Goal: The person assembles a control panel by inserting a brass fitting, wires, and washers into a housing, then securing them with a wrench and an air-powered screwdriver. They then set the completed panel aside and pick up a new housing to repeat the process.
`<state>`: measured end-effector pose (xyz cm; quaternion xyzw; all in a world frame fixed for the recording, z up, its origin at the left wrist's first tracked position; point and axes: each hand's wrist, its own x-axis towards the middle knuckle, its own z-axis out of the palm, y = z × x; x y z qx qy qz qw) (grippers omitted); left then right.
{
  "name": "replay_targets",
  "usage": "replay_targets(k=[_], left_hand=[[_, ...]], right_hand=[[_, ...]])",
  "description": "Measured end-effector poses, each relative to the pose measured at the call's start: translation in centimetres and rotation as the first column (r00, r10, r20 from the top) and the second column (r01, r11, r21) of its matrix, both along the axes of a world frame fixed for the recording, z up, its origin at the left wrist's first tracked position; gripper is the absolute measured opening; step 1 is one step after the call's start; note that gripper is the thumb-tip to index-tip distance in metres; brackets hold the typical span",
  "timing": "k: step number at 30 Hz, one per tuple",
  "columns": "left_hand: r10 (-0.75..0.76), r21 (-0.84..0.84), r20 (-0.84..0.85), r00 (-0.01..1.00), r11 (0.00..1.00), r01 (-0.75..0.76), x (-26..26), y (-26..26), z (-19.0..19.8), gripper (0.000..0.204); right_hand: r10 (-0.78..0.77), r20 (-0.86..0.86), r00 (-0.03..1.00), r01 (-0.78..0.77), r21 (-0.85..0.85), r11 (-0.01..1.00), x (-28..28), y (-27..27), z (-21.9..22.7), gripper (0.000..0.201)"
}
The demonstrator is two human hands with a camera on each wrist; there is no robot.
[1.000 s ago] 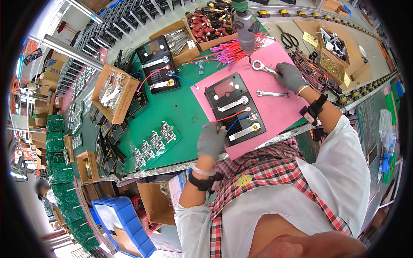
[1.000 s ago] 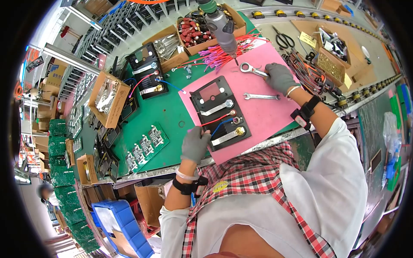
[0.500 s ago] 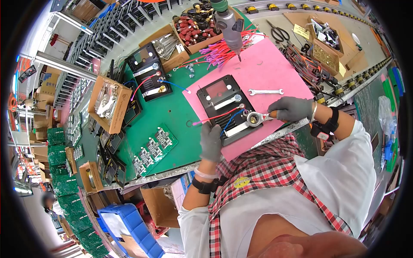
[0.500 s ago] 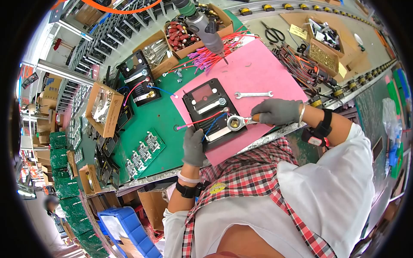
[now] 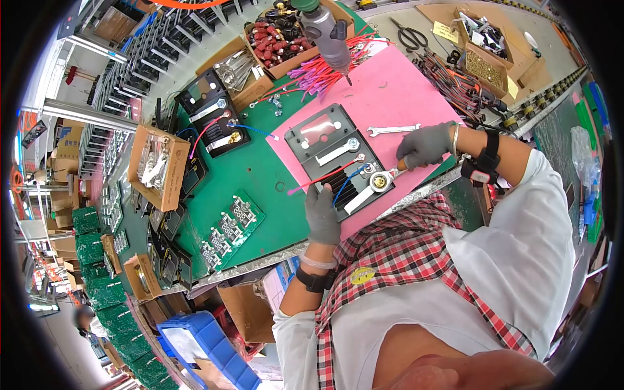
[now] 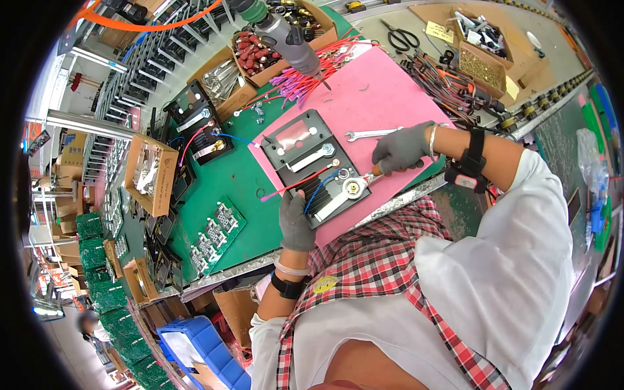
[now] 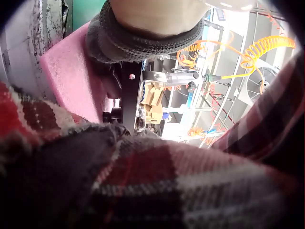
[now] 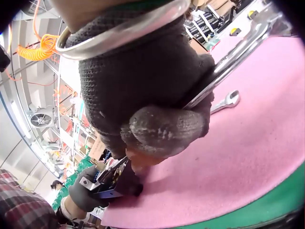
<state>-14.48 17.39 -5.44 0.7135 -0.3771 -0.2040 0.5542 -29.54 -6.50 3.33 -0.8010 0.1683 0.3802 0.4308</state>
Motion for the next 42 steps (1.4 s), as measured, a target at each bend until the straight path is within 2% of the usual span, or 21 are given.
replay_targets(k=[2, 4, 5, 6, 8, 11, 13, 14, 15, 16, 17, 20, 23, 26, 29, 33, 34, 35, 37, 40, 42], left_hand=[[-0.055, 0.042, 0.479, 0.876, 0.998, 0.039, 0.5, 0.5, -1.0, 0.017], [0.013, -0.017, 0.062, 0.998, 1.0, -0.012, -0.4, 0.3, 0.5, 0.019], [0.049, -0.033, -0.154, 0.987, 0.998, -0.055, -0.8, 0.0, 1.3, 0.02], [0.096, -0.048, -0.362, 0.927, 0.991, -0.122, -1.2, -0.3, 2.2, 0.021], [0.166, -0.014, -0.714, 0.68, 0.968, -0.252, -1.7, -1.1, 3.1, 0.023], [0.114, -0.011, -0.804, 0.584, 0.978, -0.207, -1.2, -1.0, 2.9, 0.024], [0.046, -0.112, -0.684, 0.728, 0.98, -0.167, -1.6, -0.9, 3.4, 0.024], [0.009, -0.129, -0.495, 0.869, 0.988, -0.084, -1.5, -0.6, 3.4, 0.024], [-0.013, -0.135, -0.279, 0.96, 0.99, -0.026, -1.4, -0.4, 3.4, 0.025], [-0.063, -0.071, 0.091, 0.994, 0.995, 0.07, -0.8, 0.1, 2.8, 0.028], [-0.132, 0.024, 0.442, 0.887, 0.991, 0.135, -0.5, 0.4, 2.5, 0.03], [-0.225, 0.107, 0.361, 0.905, 0.974, 0.199, -0.6, 0.9, 2.8, 0.037], [-0.245, 0.079, 0.238, 0.94, 0.969, 0.232, -0.7, 1.3, 1.5, 0.053], [-0.223, 0.156, 0.398, 0.89, 0.972, 0.173, -0.9, 1.6, 1.5, 0.049], [-0.178, 0.044, 0.458, 0.871, 0.983, 0.177, -1.2, 1.6, 0.5, 0.044], [-0.097, 0.063, 0.491, 0.866, 0.995, 0.076, -2.7, 1.8, 1.5, 0.038], [-0.04, -0.017, 0.229, 0.973, 0.999, 0.045, -3.1, 1.7, 0.8, 0.038], [0.004, -0.084, -0.053, 0.999, 0.996, -0.009, -3.8, 1.6, -0.4, 0.037], [0.015, -0.141, -0.394, 0.919, 0.987, -0.077, -4.1, 1.4, -0.5, 0.037], [0.009, -0.112, -0.467, 0.884, 0.991, -0.069, -3.8, 1.2, 0.2, 0.038], [0.025, -0.005, -0.303, 0.953, 1.0, -0.028, -3.3, 1.5, 0.3, 0.04]], right_hand=[[-0.041, 0.003, 0.999, 0.041, 0.023, 0.999, 0.0, 0.2, -0.5, 0.026], [-0.111, 0.049, 0.993, 0.108, 0.05, 0.993, -1.2, 0.8, -1.8, 0.026], [-0.155, 0.222, 0.963, 0.14, 0.084, 0.987, -2.8, 1.3, -3.9, 0.027], [-0.235, 0.133, 0.963, 0.229, 0.057, 0.972, -3.3, 2.6, -2.9, 0.029], [-0.319, 0.051, 0.946, 0.317, 0.035, 0.948, -3.6, 4.6, -1.4, 0.031], [-0.33, 0.079, 0.941, 0.327, 0.044, 0.944, -4.0, 5.0, -1.8, 0.031], [-0.333, 0.078, 0.94, 0.331, 0.043, 0.943, -3.9, 4.9, -1.6, 0.031], [-0.329, 0.082, 0.941, 0.327, 0.036, 0.944, -3.7, 4.9, -1.3, 0.031], [-0.323, 0.086, 0.942, 0.322, 0.027, 0.946, -3.6, 4.8, -1.0, 0.031], [-0.31, 0.084, 0.947, 0.309, 0.028, 0.951, -3.5, 4.7, -1.0, 0.031], [-0.296, 0.082, 0.952, 0.295, 0.029, 0.955, -3.4, 4.6, -1.0, 0.031], [-0.281, 0.076, 0.957, 0.281, 0.016, 0.96, -3.3, 4.4, -0.8, 0.031], [-0.281, 0.077, 0.957, 0.281, 0.01, 0.96, -3.3, 4.5, -0.8, 0.031], [-0.295, 0.095, 0.951, 0.295, 0.017, 0.955, -3.5, 4.6, -1.0, 0.031], [-0.325, 0.161, 0.932, 0.325, 0.026, 0.945, -4.1, 5.0, -2.2, 0.031], [-0.451, 0.144, 0.881, 0.446, 0.07, 0.892, -5.0, 7.1, -3.6, 0.031], [-0.495, 0.147, 0.856, 0.491, 0.065, 0.869, -5.3, 7.9, -3.7, 0.031], [-0.536, 0.152, 0.83, 0.534, 0.061, 0.844, -5.4, 8.8, -3.7, 0.031], [-0.673, 0.167, 0.72, 0.669, 0.087, 0.738, -5.3, 10.7, -2.8, 0.03], [-0.724, 0.155, 0.673, 0.703, 0.172, 0.69, -5.6, 11.2, -3.7, 0.029], [-0.719, -0.011, 0.694, 0.697, 0.26, 0.669, -5.6, 10.1, -2.3, 0.029]])
